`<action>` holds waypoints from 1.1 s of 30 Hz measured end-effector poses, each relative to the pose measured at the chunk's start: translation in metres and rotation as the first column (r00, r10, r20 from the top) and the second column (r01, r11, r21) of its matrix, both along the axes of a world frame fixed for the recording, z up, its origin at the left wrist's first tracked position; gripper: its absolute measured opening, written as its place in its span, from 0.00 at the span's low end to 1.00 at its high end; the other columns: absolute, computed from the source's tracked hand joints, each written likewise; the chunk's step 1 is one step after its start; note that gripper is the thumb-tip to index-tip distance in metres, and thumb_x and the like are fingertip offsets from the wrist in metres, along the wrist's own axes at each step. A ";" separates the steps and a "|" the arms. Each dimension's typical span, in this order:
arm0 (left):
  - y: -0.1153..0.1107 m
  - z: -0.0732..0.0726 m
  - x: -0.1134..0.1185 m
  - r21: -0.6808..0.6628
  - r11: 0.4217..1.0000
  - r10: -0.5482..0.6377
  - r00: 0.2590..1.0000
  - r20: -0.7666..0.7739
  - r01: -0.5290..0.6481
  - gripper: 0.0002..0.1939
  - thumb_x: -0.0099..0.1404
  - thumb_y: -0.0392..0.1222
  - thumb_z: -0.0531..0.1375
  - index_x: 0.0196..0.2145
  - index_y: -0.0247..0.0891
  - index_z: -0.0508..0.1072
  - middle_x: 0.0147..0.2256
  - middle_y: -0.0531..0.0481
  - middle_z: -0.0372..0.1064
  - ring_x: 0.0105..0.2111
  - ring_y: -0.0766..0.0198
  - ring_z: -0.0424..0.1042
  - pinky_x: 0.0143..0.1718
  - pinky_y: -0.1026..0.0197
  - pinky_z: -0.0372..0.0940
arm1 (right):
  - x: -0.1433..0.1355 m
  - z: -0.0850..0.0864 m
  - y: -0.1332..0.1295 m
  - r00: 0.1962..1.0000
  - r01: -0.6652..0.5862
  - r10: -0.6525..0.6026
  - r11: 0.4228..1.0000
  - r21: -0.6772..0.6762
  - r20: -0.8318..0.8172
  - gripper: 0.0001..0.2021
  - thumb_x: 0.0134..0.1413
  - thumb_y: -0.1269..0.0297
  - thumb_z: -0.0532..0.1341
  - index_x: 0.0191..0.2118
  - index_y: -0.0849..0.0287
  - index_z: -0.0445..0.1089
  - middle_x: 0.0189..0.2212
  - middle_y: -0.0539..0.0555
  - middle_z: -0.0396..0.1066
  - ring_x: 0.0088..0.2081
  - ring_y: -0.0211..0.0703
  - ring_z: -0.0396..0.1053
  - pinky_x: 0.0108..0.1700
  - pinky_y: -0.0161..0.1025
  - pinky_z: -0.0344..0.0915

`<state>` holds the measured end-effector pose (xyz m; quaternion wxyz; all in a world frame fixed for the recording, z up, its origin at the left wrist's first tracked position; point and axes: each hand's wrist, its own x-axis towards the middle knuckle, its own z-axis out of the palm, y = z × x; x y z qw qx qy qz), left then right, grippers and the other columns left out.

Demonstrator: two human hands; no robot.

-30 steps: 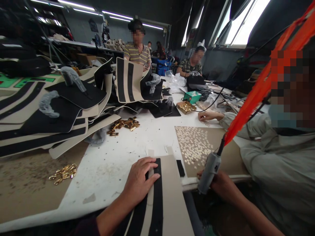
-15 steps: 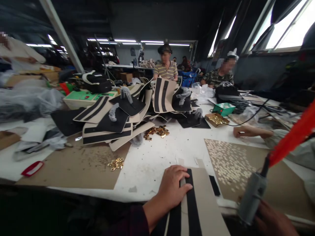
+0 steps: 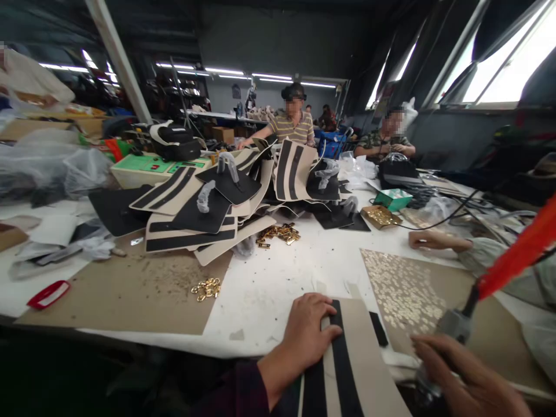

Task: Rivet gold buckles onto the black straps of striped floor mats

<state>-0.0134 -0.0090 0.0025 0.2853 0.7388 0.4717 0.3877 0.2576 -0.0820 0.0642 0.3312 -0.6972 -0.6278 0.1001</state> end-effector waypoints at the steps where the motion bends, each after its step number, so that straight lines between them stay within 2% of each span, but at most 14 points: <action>1: 0.001 0.001 0.000 -0.004 1.000 0.000 1.000 0.000 0.000 0.15 0.54 0.38 0.75 0.40 0.44 0.81 0.50 0.49 0.78 0.54 0.49 0.71 0.58 0.43 0.62 | -0.018 0.002 0.008 0.998 -0.057 0.056 0.997 -0.044 -0.018 0.19 0.55 0.39 0.60 0.36 0.48 0.79 0.31 0.54 0.79 0.31 0.49 0.75 0.33 0.40 0.71; 3: 0.001 0.002 0.000 -0.006 1.000 -0.010 1.000 -0.005 0.010 0.16 0.55 0.38 0.75 0.41 0.44 0.80 0.51 0.49 0.78 0.55 0.49 0.71 0.59 0.43 0.62 | -0.052 0.003 0.027 0.965 -0.246 0.223 0.950 -0.191 -0.135 0.19 0.62 0.43 0.56 0.35 0.51 0.77 0.27 0.52 0.76 0.30 0.47 0.73 0.34 0.38 0.69; 5: 0.001 0.001 -0.001 -0.001 1.000 -0.024 1.000 -0.014 0.024 0.16 0.55 0.38 0.75 0.41 0.44 0.80 0.52 0.50 0.78 0.56 0.49 0.70 0.59 0.43 0.61 | -0.075 0.000 0.045 0.933 -0.347 0.309 0.907 -0.238 -0.185 0.17 0.65 0.49 0.55 0.34 0.52 0.75 0.29 0.50 0.76 0.33 0.46 0.73 0.38 0.39 0.68; 9: 0.001 0.001 -0.002 0.008 0.999 -0.042 0.999 -0.031 0.043 0.16 0.57 0.38 0.74 0.43 0.45 0.79 0.52 0.50 0.77 0.56 0.50 0.70 0.59 0.43 0.61 | -0.086 -0.015 0.067 0.904 -0.427 0.392 0.845 -0.323 -0.170 0.16 0.66 0.53 0.54 0.34 0.54 0.73 0.31 0.51 0.76 0.36 0.47 0.73 0.41 0.41 0.66; 12: 0.001 0.001 -0.003 -0.001 0.999 -0.050 0.998 -0.043 0.050 0.16 0.58 0.39 0.73 0.44 0.45 0.79 0.52 0.50 0.76 0.56 0.50 0.69 0.59 0.43 0.61 | -0.082 -0.025 0.073 0.903 -0.430 0.404 0.825 -0.367 -0.147 0.15 0.66 0.53 0.54 0.37 0.54 0.74 0.33 0.52 0.77 0.37 0.48 0.73 0.43 0.43 0.65; 15: 0.002 0.001 -0.002 -0.012 0.998 -0.059 0.997 -0.054 0.059 0.15 0.59 0.40 0.73 0.44 0.45 0.78 0.53 0.49 0.76 0.57 0.50 0.68 0.60 0.43 0.60 | -0.082 -0.029 0.074 0.911 -0.410 0.393 0.833 -0.372 -0.125 0.15 0.66 0.54 0.54 0.37 0.55 0.74 0.33 0.53 0.77 0.36 0.49 0.73 0.43 0.43 0.65; 18: 0.003 0.001 -0.002 -0.005 0.998 -0.057 0.997 -0.059 0.057 0.16 0.59 0.39 0.73 0.44 0.45 0.78 0.54 0.50 0.75 0.57 0.50 0.68 0.60 0.44 0.61 | -0.084 -0.029 0.075 0.920 -0.390 0.374 0.840 -0.376 -0.120 0.14 0.65 0.55 0.55 0.37 0.55 0.74 0.33 0.53 0.77 0.36 0.48 0.72 0.43 0.43 0.64; 25: 0.003 0.002 -0.002 -0.007 0.998 -0.061 0.997 -0.056 0.061 0.17 0.58 0.39 0.73 0.45 0.44 0.76 0.54 0.49 0.75 0.58 0.49 0.68 0.60 0.43 0.61 | -0.086 -0.030 0.085 0.944 -0.329 0.301 0.842 -0.428 -0.134 0.09 0.60 0.58 0.59 0.30 0.54 0.70 0.25 0.47 0.72 0.31 0.45 0.69 0.35 0.39 0.60; 29: 0.004 0.004 -0.002 -0.009 0.999 -0.054 0.997 -0.056 0.053 0.17 0.58 0.39 0.74 0.44 0.44 0.77 0.53 0.49 0.76 0.57 0.49 0.69 0.60 0.43 0.60 | -0.088 -0.029 0.085 0.945 -0.324 0.307 0.845 -0.425 -0.111 0.08 0.61 0.59 0.58 0.32 0.54 0.70 0.26 0.48 0.72 0.31 0.45 0.69 0.35 0.39 0.59; 33: 0.004 0.006 -0.002 -0.011 0.998 -0.056 0.997 -0.062 0.055 0.16 0.59 0.38 0.73 0.44 0.44 0.78 0.53 0.50 0.76 0.56 0.49 0.69 0.60 0.43 0.61 | -0.094 -0.024 0.077 0.954 -0.267 0.299 0.864 -0.427 0.008 0.09 0.63 0.60 0.55 0.34 0.54 0.70 0.30 0.50 0.73 0.33 0.46 0.69 0.37 0.40 0.57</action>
